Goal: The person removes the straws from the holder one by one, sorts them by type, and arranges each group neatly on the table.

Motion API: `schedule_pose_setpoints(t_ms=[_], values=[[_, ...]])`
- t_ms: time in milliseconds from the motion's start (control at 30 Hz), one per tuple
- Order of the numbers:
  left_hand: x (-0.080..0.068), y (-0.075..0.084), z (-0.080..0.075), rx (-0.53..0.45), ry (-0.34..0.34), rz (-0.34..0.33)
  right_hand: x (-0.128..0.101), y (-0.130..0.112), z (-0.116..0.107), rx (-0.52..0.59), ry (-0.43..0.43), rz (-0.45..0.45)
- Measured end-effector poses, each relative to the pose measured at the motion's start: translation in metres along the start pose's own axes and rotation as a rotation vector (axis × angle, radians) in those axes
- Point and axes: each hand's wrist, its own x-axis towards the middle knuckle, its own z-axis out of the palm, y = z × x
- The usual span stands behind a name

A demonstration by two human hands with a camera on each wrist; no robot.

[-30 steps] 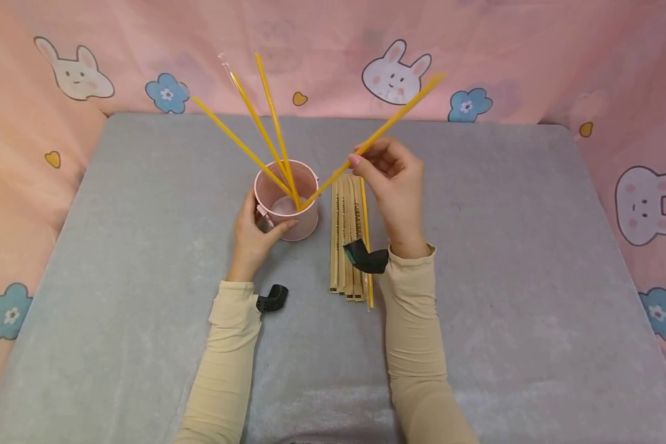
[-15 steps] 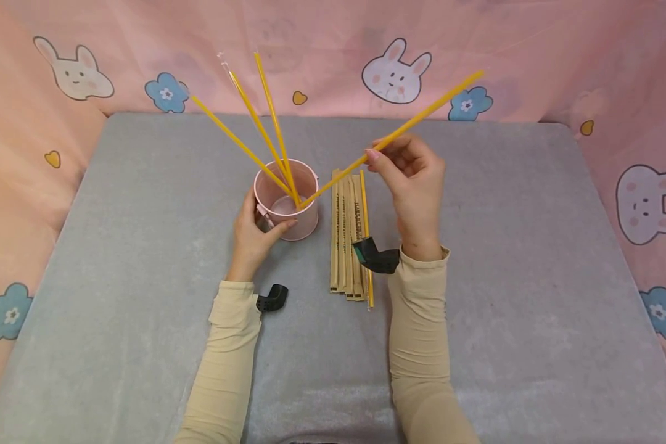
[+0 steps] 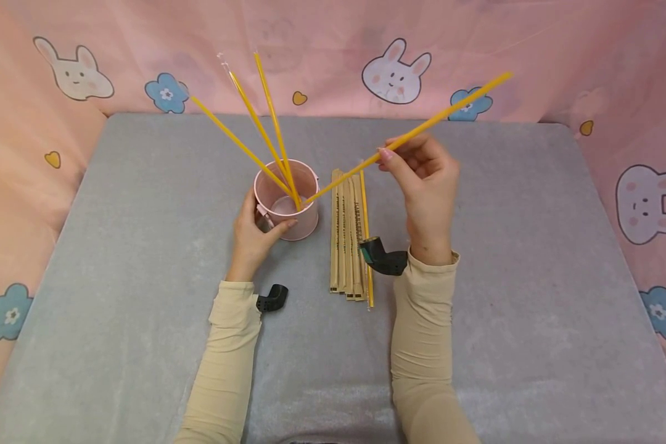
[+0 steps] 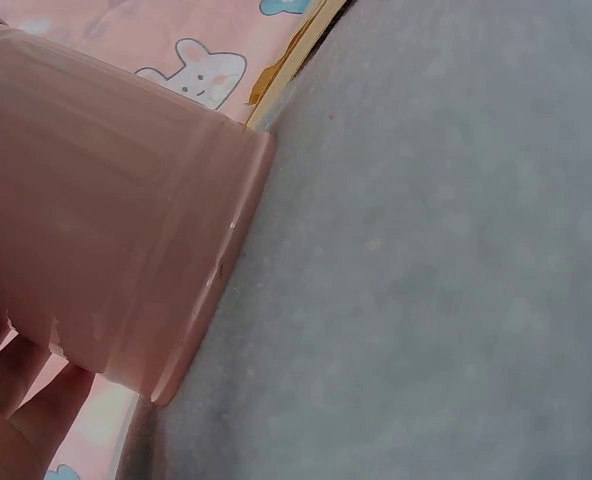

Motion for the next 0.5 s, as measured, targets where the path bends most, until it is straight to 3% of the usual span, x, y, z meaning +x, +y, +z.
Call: schedule_pose_setpoints(t_ms=[500], values=[[-0.0002,0.0008,-0.0003,0.007,0.003,0.001,0.0025,-0.0049,-0.0091,0.051,0.055,-0.008]])
